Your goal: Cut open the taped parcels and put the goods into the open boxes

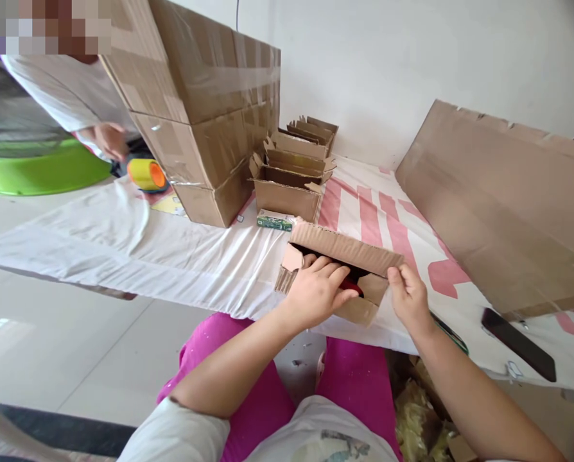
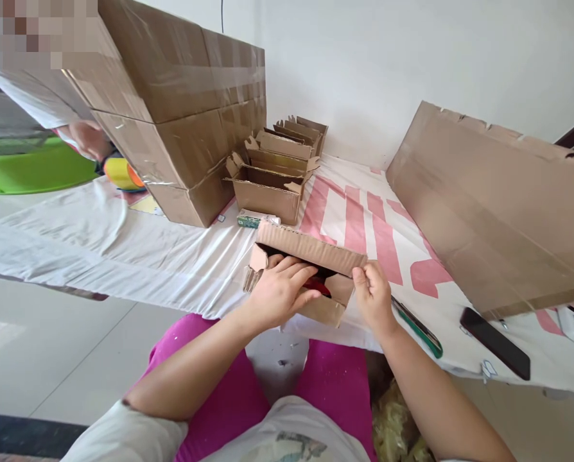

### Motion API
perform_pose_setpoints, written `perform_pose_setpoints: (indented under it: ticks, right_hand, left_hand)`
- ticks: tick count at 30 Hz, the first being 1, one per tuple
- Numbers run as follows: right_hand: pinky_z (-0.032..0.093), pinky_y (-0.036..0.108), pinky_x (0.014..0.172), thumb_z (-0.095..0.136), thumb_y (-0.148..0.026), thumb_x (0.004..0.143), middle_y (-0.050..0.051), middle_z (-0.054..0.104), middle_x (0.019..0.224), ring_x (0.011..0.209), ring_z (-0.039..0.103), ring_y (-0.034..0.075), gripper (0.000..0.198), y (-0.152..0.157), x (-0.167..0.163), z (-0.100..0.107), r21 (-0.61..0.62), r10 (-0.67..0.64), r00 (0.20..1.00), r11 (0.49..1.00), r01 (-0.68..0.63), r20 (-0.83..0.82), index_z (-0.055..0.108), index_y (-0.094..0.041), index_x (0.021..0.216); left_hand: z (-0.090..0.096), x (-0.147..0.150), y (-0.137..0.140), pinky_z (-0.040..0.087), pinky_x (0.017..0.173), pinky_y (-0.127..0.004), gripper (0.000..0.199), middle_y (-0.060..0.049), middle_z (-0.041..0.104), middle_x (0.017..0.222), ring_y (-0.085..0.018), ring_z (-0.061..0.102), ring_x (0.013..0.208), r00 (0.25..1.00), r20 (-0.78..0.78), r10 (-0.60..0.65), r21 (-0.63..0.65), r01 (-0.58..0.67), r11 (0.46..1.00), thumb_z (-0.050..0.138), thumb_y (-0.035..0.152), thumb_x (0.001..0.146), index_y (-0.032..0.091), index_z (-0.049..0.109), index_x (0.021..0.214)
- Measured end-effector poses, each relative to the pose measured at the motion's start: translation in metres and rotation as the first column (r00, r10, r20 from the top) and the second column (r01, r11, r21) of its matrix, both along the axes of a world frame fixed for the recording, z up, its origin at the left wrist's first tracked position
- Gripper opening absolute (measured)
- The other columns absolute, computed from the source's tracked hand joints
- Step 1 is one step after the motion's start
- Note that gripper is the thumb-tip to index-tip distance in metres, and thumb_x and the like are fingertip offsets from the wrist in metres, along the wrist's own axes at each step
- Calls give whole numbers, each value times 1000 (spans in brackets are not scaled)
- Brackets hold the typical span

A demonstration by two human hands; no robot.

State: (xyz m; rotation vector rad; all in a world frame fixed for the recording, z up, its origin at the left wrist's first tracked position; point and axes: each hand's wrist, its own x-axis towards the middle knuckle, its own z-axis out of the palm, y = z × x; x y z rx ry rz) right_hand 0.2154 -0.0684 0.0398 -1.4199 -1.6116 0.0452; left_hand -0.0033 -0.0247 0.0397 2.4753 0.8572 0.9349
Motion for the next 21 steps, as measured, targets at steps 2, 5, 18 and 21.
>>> perform_pose_setpoints:
  ticks: [2, 5, 18, 21]
  right_hand:
    - [36, 27, 62, 46, -45, 93, -4, 41, 64, 63, 42, 13, 37, 7, 10, -2, -71, -60, 994, 996, 54, -91, 41, -21, 66]
    - [33, 25, 57, 49, -52, 90, -6, 39, 60, 58, 38, 11, 38, 20, 22, -3, -161, -110, 971, 984, 76, -210, 46, -21, 68]
    - [30, 23, 50, 57, -53, 84, -7, 39, 57, 53, 36, 9, 37, 48, 34, -4, -192, -105, 929, 981, 37, -356, 47, -21, 69]
    - [29, 22, 49, 57, -54, 85, -7, 38, 57, 52, 35, 9, 38, 43, 36, -8, -194, -32, 909, 979, -54, -417, 46, -21, 69]
  left_hand:
    - [2, -3, 2, 43, 87, -44, 32, -10, 68, 89, -26, 59, 92, 979, -190, 70, 171, -37, 985, 46, 41, 94, 16, 64, 99]
    - [5, -4, -3, 42, 80, -40, 29, -7, 66, 81, -23, 59, 83, 963, -254, 92, 296, -13, 955, 43, 37, 96, 17, 64, 94]
    - [19, -17, -17, 49, 69, -35, 12, -8, 63, 91, -23, 62, 83, 874, -412, 259, 164, -208, 964, 54, 23, 89, 18, 65, 91]
    - [14, -20, 0, 46, 91, -51, 23, -14, 56, 124, -37, 49, 118, 863, -294, 410, 259, -341, 904, 66, 37, 82, 22, 67, 100]
